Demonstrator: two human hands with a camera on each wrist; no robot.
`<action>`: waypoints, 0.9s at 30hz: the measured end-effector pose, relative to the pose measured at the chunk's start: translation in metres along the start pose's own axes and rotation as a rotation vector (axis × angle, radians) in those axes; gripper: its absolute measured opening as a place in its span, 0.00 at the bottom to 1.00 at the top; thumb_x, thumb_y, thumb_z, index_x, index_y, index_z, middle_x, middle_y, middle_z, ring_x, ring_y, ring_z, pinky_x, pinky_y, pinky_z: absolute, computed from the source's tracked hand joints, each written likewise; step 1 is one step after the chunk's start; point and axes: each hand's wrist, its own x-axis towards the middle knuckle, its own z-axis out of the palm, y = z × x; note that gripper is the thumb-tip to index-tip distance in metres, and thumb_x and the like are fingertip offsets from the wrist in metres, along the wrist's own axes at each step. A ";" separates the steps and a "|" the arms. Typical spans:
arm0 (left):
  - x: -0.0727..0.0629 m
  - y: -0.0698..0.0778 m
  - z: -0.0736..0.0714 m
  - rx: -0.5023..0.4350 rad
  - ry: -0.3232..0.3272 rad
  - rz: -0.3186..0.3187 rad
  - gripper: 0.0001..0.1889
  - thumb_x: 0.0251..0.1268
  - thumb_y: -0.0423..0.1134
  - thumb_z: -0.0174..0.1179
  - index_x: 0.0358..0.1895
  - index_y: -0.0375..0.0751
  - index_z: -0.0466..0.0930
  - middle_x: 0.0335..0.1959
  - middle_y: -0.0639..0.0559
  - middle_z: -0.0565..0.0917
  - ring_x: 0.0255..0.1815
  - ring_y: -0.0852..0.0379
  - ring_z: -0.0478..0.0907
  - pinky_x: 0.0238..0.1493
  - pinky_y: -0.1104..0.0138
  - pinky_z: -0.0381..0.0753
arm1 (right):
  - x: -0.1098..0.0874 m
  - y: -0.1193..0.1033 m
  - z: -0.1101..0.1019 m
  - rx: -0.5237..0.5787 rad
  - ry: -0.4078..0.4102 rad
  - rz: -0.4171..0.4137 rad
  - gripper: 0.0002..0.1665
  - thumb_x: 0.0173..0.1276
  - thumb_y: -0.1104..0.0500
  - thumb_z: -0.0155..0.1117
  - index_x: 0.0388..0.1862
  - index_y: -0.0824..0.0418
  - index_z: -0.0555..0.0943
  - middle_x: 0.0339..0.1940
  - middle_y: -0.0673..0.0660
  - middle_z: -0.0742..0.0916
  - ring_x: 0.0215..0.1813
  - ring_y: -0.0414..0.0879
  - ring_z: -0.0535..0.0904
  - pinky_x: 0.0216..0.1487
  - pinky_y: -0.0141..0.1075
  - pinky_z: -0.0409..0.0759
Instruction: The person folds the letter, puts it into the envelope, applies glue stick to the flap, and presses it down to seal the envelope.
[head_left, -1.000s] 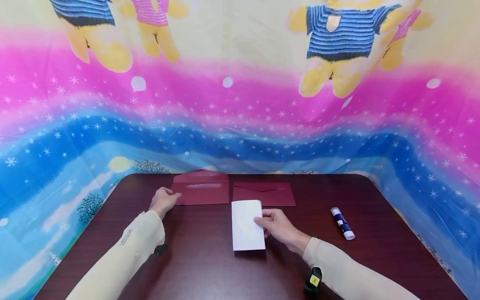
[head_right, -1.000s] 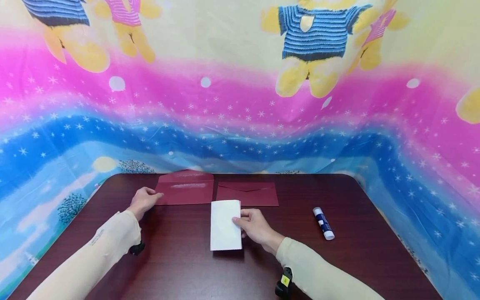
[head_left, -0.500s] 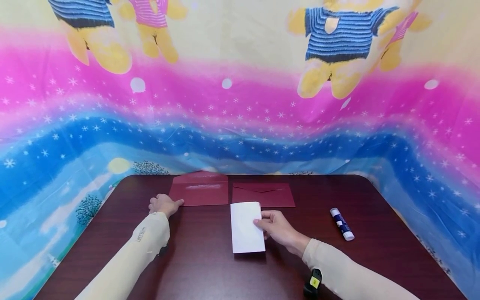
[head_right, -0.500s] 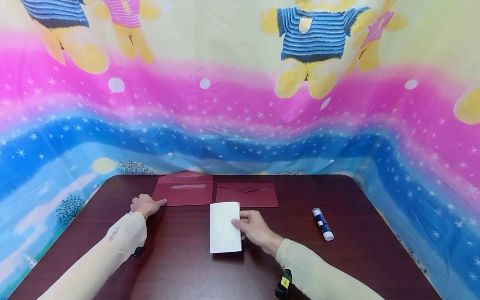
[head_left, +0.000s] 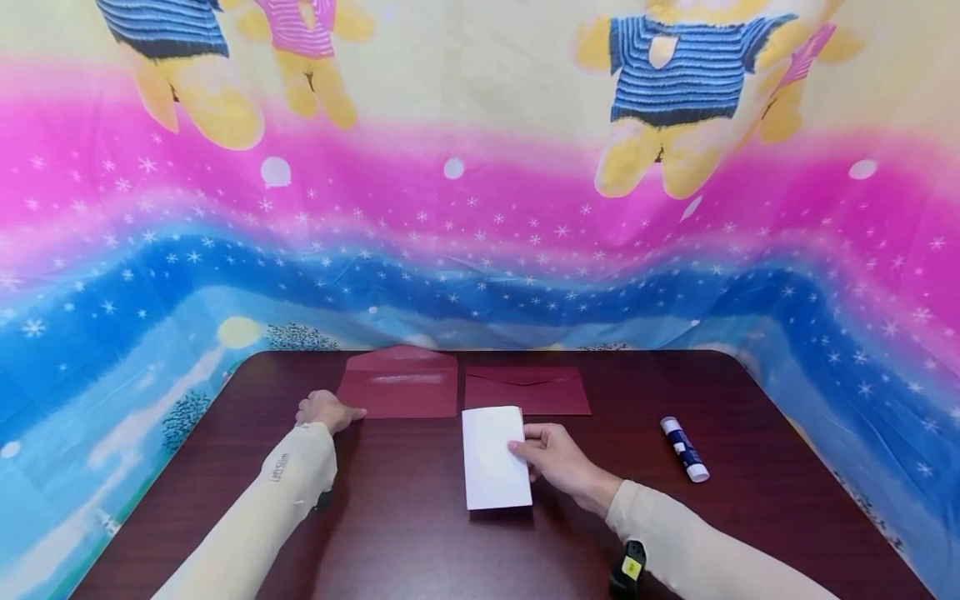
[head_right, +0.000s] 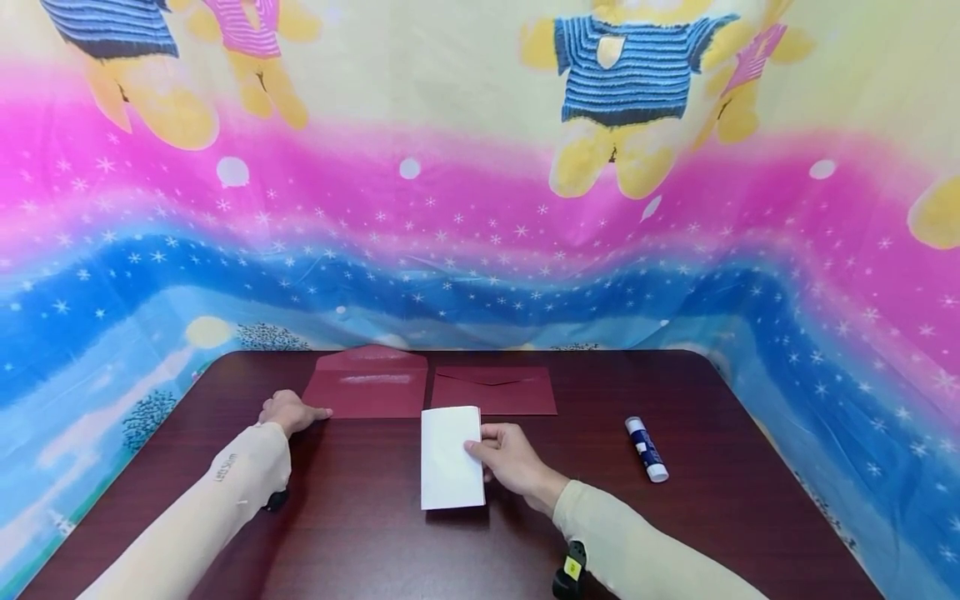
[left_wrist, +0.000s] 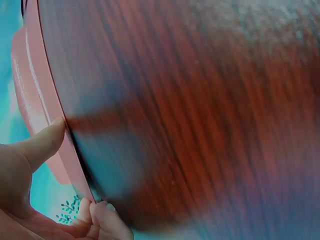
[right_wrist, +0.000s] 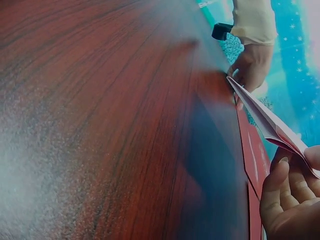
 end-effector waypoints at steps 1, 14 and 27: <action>0.000 0.000 -0.001 0.000 -0.004 0.002 0.47 0.59 0.52 0.69 0.64 0.13 0.57 0.60 0.20 0.68 0.59 0.28 0.68 0.67 0.40 0.70 | 0.000 0.000 0.000 0.000 0.002 0.000 0.20 0.77 0.58 0.59 0.61 0.68 0.79 0.46 0.62 0.91 0.36 0.43 0.85 0.36 0.37 0.79; 0.002 -0.013 -0.012 -0.163 0.060 0.038 0.32 0.59 0.44 0.71 0.58 0.22 0.72 0.55 0.27 0.79 0.52 0.33 0.75 0.58 0.42 0.76 | -0.001 0.001 0.000 0.011 0.017 -0.006 0.20 0.77 0.58 0.58 0.62 0.68 0.79 0.46 0.63 0.91 0.35 0.43 0.85 0.35 0.35 0.78; 0.004 -0.016 -0.024 -0.611 0.079 -0.016 0.30 0.64 0.38 0.67 0.65 0.25 0.71 0.42 0.37 0.83 0.45 0.46 0.77 0.56 0.51 0.78 | -0.002 0.001 0.000 0.002 0.034 0.011 0.21 0.77 0.58 0.58 0.62 0.69 0.78 0.45 0.62 0.91 0.35 0.43 0.85 0.36 0.35 0.78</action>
